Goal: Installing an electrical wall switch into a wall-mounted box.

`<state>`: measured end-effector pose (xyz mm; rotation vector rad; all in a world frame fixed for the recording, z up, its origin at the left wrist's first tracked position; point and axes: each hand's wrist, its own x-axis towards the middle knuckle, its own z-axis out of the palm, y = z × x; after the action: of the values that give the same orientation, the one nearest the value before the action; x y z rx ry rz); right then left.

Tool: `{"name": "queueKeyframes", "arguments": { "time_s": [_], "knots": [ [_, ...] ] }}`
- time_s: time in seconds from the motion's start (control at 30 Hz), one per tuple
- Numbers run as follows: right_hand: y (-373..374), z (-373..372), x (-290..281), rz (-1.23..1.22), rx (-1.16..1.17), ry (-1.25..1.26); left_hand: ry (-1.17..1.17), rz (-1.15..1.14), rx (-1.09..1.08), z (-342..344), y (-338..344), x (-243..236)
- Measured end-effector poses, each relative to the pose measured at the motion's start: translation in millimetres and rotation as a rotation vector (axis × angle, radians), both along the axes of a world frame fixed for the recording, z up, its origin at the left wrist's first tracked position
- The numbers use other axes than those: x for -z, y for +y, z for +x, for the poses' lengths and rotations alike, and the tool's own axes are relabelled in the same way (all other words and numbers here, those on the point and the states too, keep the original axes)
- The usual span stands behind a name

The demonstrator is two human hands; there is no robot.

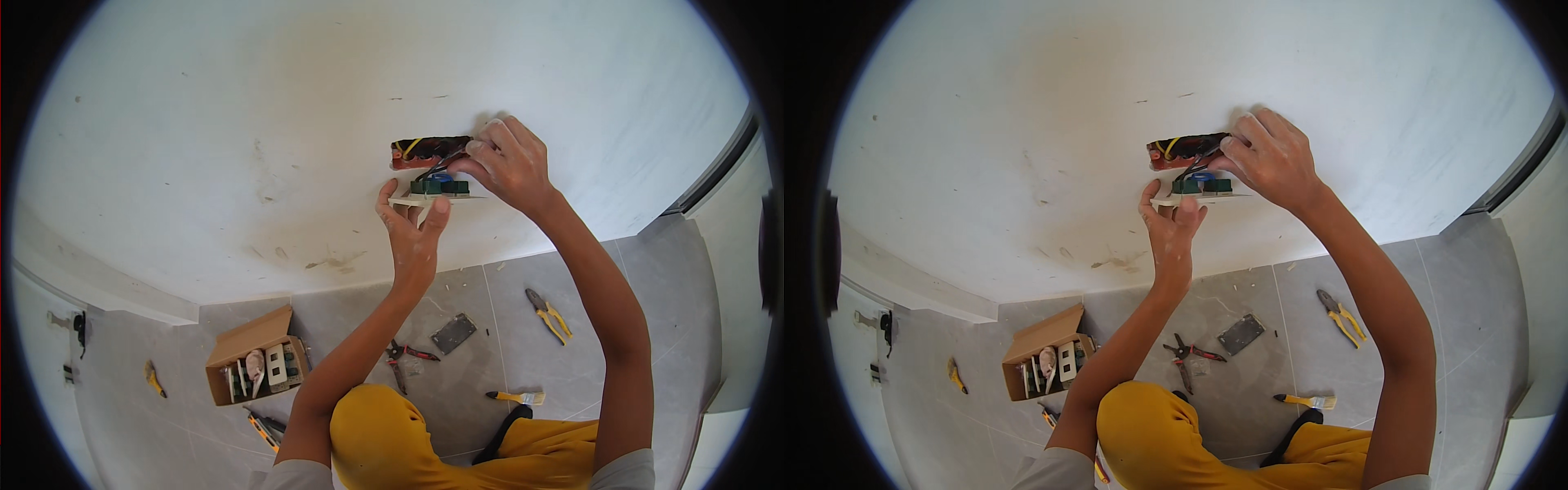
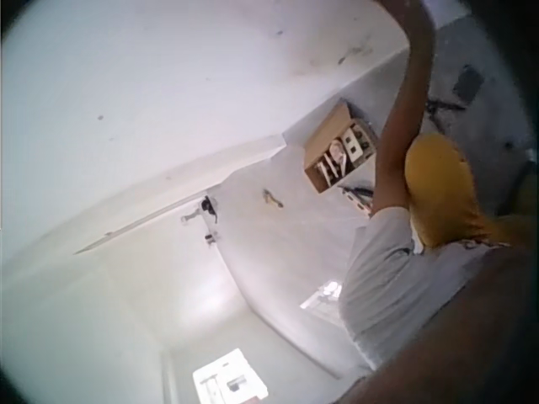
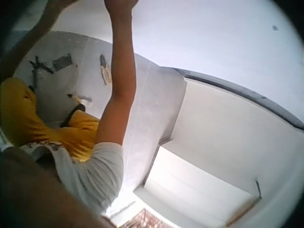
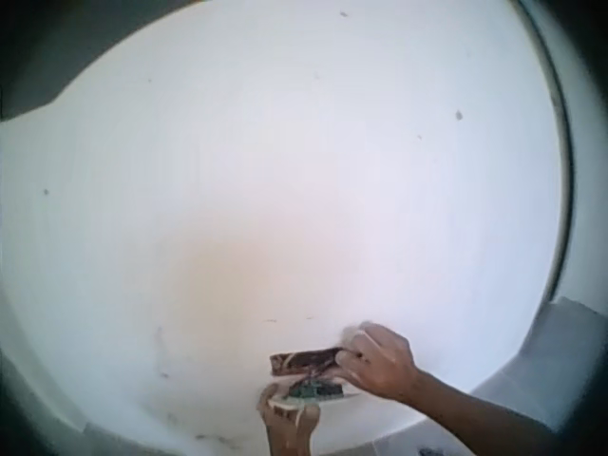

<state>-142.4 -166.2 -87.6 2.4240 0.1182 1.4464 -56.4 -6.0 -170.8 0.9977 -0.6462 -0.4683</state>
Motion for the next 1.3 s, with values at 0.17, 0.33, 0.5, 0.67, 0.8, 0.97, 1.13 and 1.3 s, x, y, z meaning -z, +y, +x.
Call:
{"name": "queueKeyframes", "arguments": {
  "time_s": [0.17, 0.33, 0.5, 0.67, 0.8, 0.97, 1.13, 1.3],
  "knots": [
    [7, 3, 4, 0.017, 0.094, -0.078, 0.25, -0.089, 0.184, 5, -2, -16],
    [7, 9, 10, 0.113, 0.173, -0.116, 0.166, -0.091, 0.307, 16, 6, -14],
    [6, 20, 18, 0.135, 0.182, -0.204, -0.061, -0.093, 0.258, 17, 5, -15],
    [3, 13, 17, 0.029, 0.043, -0.095, 0.068, -0.177, 0.214, 12, 1, -16],
    [-4, 2, 11, -0.02, -0.032, 0.012, 0.194, -0.176, 0.204, 14, 2, -15],
    [-3, 3, 12, 0.033, 0.01, -0.047, 0.144, -0.152, 0.282, 22, 7, -15],
    [10, 10, 19, 0.171, 0.07, -0.133, 0.053, -0.127, 0.213, 16, 8, -20],
    [22, 20, 25, 0.37, 0.234, -0.225, -0.006, -0.063, 0.128, 19, 8, -28]
  ]
}}
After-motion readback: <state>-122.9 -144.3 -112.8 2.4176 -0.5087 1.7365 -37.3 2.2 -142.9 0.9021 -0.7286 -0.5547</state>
